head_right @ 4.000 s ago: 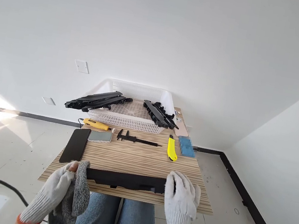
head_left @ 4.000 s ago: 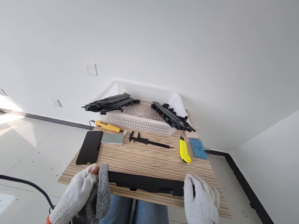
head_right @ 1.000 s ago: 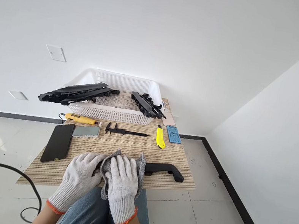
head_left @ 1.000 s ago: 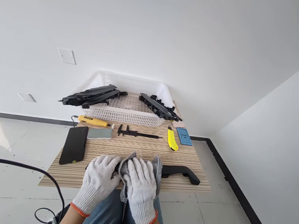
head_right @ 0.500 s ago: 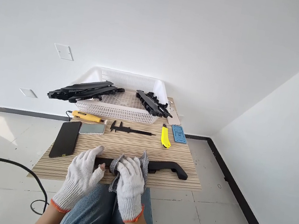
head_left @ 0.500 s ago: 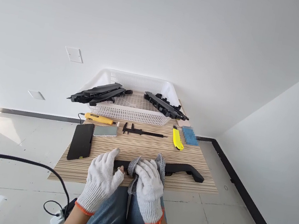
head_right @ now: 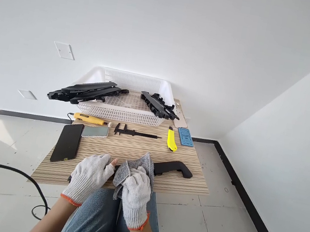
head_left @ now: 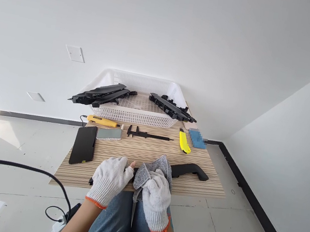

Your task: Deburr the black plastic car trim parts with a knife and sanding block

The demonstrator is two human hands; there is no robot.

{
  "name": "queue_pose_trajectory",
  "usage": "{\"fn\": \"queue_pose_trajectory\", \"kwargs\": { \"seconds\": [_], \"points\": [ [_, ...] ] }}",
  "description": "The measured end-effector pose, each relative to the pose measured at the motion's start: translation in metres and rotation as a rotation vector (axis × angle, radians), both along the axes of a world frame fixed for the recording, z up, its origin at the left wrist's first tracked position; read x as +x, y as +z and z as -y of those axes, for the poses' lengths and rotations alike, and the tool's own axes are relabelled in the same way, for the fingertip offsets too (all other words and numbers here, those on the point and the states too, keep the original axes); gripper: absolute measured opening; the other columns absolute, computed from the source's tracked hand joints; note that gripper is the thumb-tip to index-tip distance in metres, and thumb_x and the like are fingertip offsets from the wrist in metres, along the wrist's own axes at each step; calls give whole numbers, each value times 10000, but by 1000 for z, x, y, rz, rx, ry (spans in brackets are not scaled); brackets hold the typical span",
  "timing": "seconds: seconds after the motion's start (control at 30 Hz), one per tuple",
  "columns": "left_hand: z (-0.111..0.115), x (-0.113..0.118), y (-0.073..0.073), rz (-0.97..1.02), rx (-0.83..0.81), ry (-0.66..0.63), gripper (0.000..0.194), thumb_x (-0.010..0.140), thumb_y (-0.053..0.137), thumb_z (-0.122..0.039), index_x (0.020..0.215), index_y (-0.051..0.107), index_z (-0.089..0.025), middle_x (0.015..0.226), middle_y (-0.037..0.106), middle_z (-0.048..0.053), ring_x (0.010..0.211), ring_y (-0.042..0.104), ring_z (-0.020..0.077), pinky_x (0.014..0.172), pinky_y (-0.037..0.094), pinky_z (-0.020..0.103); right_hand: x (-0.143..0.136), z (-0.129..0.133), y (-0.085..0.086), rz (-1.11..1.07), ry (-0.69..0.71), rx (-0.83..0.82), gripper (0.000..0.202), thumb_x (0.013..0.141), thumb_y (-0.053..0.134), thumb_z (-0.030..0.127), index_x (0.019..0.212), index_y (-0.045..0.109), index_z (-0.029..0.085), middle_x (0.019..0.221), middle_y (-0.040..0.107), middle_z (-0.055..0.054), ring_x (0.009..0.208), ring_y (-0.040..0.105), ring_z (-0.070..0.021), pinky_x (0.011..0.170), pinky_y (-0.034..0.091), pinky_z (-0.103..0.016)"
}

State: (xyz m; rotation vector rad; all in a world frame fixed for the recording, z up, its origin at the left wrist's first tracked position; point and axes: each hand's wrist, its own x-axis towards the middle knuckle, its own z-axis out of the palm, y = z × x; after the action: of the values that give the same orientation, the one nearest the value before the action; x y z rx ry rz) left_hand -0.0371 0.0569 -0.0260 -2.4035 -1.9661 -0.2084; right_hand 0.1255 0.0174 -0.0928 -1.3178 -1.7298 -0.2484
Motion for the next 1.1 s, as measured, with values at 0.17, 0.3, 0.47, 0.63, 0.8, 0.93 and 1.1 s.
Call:
{"fn": "queue_pose_trajectory", "kwargs": {
  "seconds": [0.17, 0.3, 0.47, 0.63, 0.8, 0.93, 1.1],
  "points": [
    [1, -4, -2, 42, -49, 112, 411, 1019, 375, -456, 792, 608, -206, 652, 672, 66, 647, 677, 241, 533, 236, 306, 0, 1, -1, 25, 35, -6, 246, 957, 523, 118, 1025, 702, 273, 1123, 743, -17, 1131, 654, -197, 1055, 500, -390],
    [1, -9, 0, 46, -85, 143, 402, 1018, 356, -433, 795, 607, -212, 660, 684, 62, 657, 681, 233, 538, 231, 296, 3, 4, 2, 109, -30, -89, 307, 1014, 523, 257, 1300, 617, 200, 1316, 691, -91, 1279, 589, -263, 1129, 429, -483],
    [1, -11, 1, 50, -126, 168, 406, 1016, 354, -436, 785, 605, -217, 676, 696, 60, 676, 682, 232, 547, 216, 299, 17, 6, 3, 214, -221, -179, 545, 1016, 508, 375, 1497, 456, 123, 1468, 552, -228, 1402, 455, -412, 1119, 362, -657],
    [4, -8, -3, 64, -86, 231, 418, 1017, 342, -416, 756, 599, -216, 641, 668, 49, 648, 666, 235, 561, 230, 301, 29, 3, -1, 252, -382, -222, 719, 1002, 513, 424, 1577, 306, 43, 1577, 342, -342, 1465, 288, -527, 1057, 369, -734],
    [6, -7, -6, 54, -40, 237, 398, 1005, 361, -370, 725, 596, -212, 615, 648, 51, 619, 655, 237, 553, 220, 310, 19, 1, -6, 282, -315, -184, 693, 1005, 512, 337, 1581, 284, 29, 1507, 469, -318, 1430, 391, -471, 1083, 381, -689],
    [6, -8, -9, 53, 14, 247, 380, 994, 382, -333, 715, 609, -209, 606, 651, 54, 613, 656, 236, 552, 225, 316, 3, 2, -1, 221, -216, -203, 603, 1001, 514, 312, 1520, 404, 26, 1453, 542, -291, 1396, 464, -416, 1114, 389, -631],
    [5, -11, -18, 71, 140, 243, 374, 977, 382, -253, 683, 608, -205, 590, 653, 45, 566, 633, 211, 547, 250, 314, -14, 2, 23, 118, -5, -208, 396, 1012, 489, 264, 1385, 577, 168, 1421, 624, -123, 1355, 526, -312, 1166, 370, -556]
  ]
}}
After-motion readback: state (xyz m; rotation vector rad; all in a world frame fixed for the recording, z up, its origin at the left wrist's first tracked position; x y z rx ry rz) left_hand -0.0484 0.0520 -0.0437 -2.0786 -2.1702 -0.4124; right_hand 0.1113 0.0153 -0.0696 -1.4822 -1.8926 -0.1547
